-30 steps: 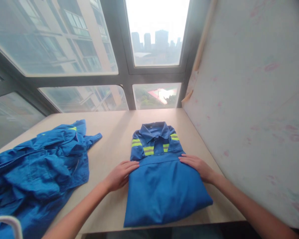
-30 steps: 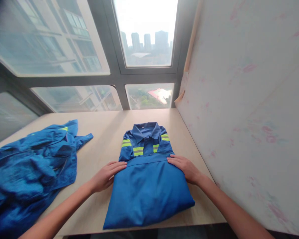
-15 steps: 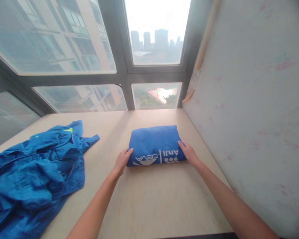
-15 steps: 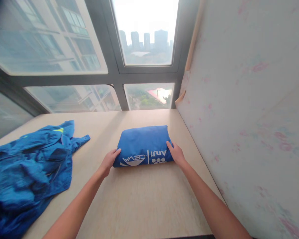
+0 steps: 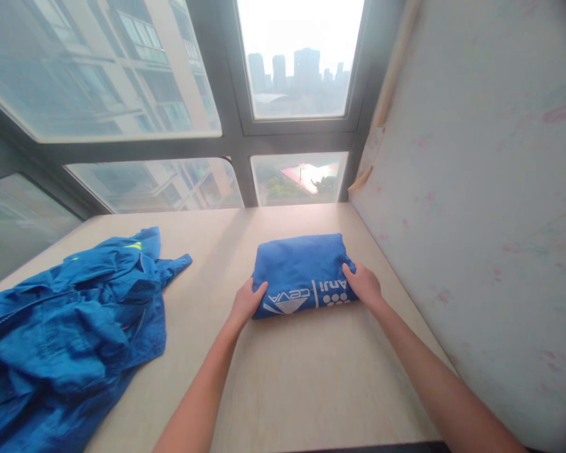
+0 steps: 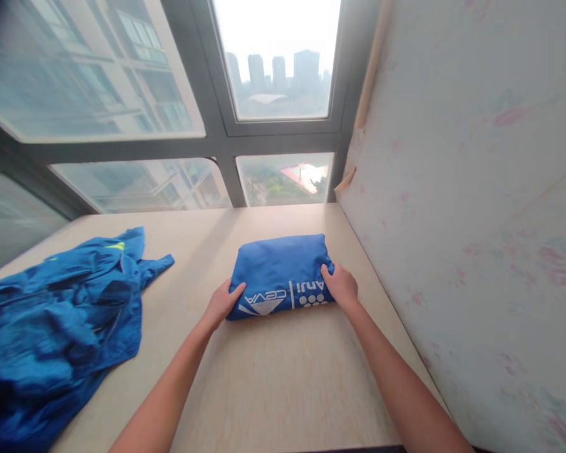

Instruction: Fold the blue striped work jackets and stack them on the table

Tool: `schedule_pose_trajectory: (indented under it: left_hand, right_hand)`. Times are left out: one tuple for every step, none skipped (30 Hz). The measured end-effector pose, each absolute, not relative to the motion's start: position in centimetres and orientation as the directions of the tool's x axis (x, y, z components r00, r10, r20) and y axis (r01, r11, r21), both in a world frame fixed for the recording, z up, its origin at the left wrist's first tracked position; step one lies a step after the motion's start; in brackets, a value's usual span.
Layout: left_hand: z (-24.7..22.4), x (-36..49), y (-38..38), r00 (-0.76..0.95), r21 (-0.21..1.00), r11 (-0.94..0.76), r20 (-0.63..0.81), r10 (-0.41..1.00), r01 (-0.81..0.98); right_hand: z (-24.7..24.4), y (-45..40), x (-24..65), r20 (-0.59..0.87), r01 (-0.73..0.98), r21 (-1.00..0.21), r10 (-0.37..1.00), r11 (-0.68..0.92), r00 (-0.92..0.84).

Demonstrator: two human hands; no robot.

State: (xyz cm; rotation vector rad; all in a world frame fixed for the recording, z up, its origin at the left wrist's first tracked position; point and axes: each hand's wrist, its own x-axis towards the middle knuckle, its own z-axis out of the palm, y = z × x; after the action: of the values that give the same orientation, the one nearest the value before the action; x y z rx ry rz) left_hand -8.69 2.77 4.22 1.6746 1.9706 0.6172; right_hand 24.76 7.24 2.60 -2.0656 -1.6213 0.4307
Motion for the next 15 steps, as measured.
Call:
schedule_pose_trajectory:
  left_hand:
    - [4.4, -8.6, 2.7, -0.143, 0.604, 0.164, -0.083, 0.986, 0.780]
    - [4.6, -8.6, 2.5, -0.161, 0.580, 0.180, -0.084, 0.983, 0.794]
    - [4.8, -8.5, 2.3, -0.182, 0.545, 0.186, -0.061, 0.981, 0.817]
    - [5.0, -8.4, 2.0, -0.189, 0.501, 0.169, -0.011, 0.982, 0.849]
    - [5.0, -8.2, 1.7, -0.166, 0.451, 0.122, 0.058, 0.984, 0.884]
    - [4.9, -8.1, 1.5, -0.113, 0.398, 0.054, 0.129, 0.985, 0.916]
    - [4.6, -8.0, 1.3, -0.044, 0.350, -0.023, 0.182, 0.982, 0.936]
    - [4.2, -7.9, 1.2, 0.023, 0.320, -0.091, 0.210, 0.977, 0.943]
    - [3.7, -8.0, 1.1, 0.070, 0.313, -0.136, 0.215, 0.974, 0.940]
    - [3.1, -8.2, 1.0, 0.089, 0.321, -0.155, 0.212, 0.973, 0.934]
    - [2.5, -8.5, 1.0, 0.091, 0.332, -0.161, 0.216, 0.972, 0.929]
    - [2.0, -9.0, 0.9, 0.086, 0.343, -0.165, 0.233, 0.969, 0.925]
    - [1.4, -9.6, 0.8, 0.084, 0.353, -0.174, 0.257, 0.963, 0.919]
    - [0.9, -10.2, 0.6, 0.082, 0.364, -0.187, 0.285, 0.955, 0.912]
    - [0.4, -10.9, 0.3, 0.079, 0.376, -0.198, 0.310, 0.947, 0.905]
  right_hand:
    - [2.8, 7.0, 24.6, 0.112, 0.844, -0.516, 0.964, -0.151, 0.240]
    - [3.0, 6.7, 24.3, 0.202, 0.875, -0.474, 0.956, -0.095, 0.213]
    - [3.3, 6.4, 23.7, 0.301, 0.906, -0.422, 0.940, -0.018, 0.159]
    - [3.6, 5.9, 23.0, 0.390, 0.928, -0.364, 0.918, 0.074, 0.080]
    - [3.8, 5.4, 22.1, 0.452, 0.935, -0.309, 0.892, 0.173, -0.016]
    - [3.9, 4.9, 21.0, 0.482, 0.926, -0.268, 0.869, 0.267, -0.111]
    - [3.9, 4.3, 19.8, 0.489, 0.908, -0.237, 0.850, 0.346, -0.196]
    - [3.8, 3.8, 18.6, 0.480, 0.890, -0.218, 0.838, 0.400, -0.259]
    - [3.6, 3.4, 17.3, 0.458, 0.880, -0.208, 0.838, 0.427, -0.298]
    - [3.3, 3.0, 16.2, 0.428, 0.879, -0.205, 0.847, 0.431, -0.316]
    - [2.9, 2.7, 15.3, 0.396, 0.883, -0.205, 0.861, 0.423, -0.321]
    - [2.5, 2.5, 14.6, 0.366, 0.888, -0.206, 0.874, 0.411, -0.319]
    - [2.1, 2.4, 14.1, 0.342, 0.893, -0.207, 0.885, 0.399, -0.316]
    - [1.7, 2.3, 13.8, 0.327, 0.895, -0.209, 0.891, 0.394, -0.316]
    - [1.4, 2.4, 13.8, 0.320, 0.895, -0.211, 0.893, 0.393, -0.317]
